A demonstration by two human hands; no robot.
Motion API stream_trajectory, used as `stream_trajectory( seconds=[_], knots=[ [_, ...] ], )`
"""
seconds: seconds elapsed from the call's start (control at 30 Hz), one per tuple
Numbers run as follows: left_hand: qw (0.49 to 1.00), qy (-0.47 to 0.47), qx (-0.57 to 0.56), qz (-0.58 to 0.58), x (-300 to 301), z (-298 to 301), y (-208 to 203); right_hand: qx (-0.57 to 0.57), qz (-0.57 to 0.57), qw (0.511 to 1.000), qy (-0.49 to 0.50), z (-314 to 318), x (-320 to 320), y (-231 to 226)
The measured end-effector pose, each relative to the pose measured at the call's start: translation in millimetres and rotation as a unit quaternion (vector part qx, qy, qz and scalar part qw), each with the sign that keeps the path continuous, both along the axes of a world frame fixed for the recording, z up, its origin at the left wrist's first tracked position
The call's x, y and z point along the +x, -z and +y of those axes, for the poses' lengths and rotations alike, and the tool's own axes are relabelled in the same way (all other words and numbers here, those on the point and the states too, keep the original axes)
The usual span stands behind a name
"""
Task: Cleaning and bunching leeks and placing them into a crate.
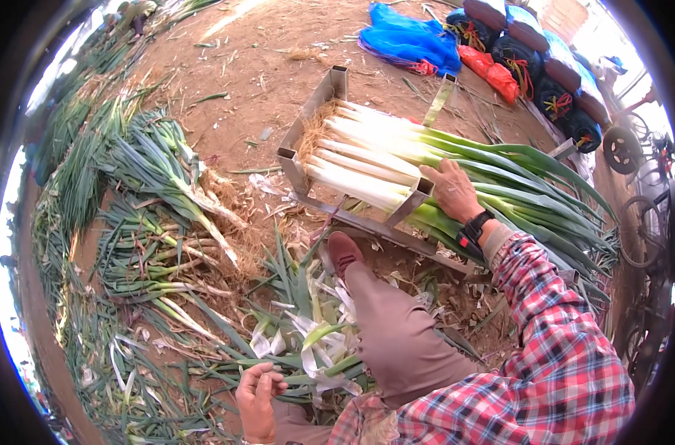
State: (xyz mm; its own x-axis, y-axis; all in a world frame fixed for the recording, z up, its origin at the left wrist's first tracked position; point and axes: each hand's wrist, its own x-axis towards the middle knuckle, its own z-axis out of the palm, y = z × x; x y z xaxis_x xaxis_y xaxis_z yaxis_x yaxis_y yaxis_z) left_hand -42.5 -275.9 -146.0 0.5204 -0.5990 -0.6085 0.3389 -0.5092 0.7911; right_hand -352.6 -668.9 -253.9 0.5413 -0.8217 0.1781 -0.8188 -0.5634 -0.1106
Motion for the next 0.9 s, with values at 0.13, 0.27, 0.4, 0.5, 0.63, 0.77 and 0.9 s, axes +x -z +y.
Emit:
stream_trajectory(
  seconds=[0.13,0.27,0.4,0.5,0.63,0.77,0.9],
  knots=[
    [1.000,0.011,-0.008,-0.029,6.5,13.4,-3.3,-0.007,-0.015,1.000,-0.023,-12.4,-0.1,10.7],
    [0.996,0.054,-0.072,-0.006,9.0,15.0,-20.4,-0.033,-0.207,0.972,-0.101,-46.8,-70.3,-7.0],
    [0.997,0.015,-0.028,-0.077,47.9,73.3,-42.5,0.107,-0.257,0.960,-0.010,38.1,4.5,-195.7],
    [0.988,-0.091,-0.029,-0.120,85.5,99.9,-35.7,0.196,-0.344,0.910,-0.125,98.8,72.4,-273.3],
    [0.988,-0.118,0.022,-0.100,121.0,136.7,7.0,0.423,-0.053,0.814,-0.395,120.6,218.4,-224.6],
    [0.992,-0.122,0.012,0.006,139.7,169.4,62.0,0.442,0.001,0.733,-0.517,150.0,370.5,-117.8],
    [0.984,-0.165,0.042,0.054,154.7,203.8,94.3,0.576,-0.051,0.703,-0.414,230.8,488.5,14.4]
  ],
)
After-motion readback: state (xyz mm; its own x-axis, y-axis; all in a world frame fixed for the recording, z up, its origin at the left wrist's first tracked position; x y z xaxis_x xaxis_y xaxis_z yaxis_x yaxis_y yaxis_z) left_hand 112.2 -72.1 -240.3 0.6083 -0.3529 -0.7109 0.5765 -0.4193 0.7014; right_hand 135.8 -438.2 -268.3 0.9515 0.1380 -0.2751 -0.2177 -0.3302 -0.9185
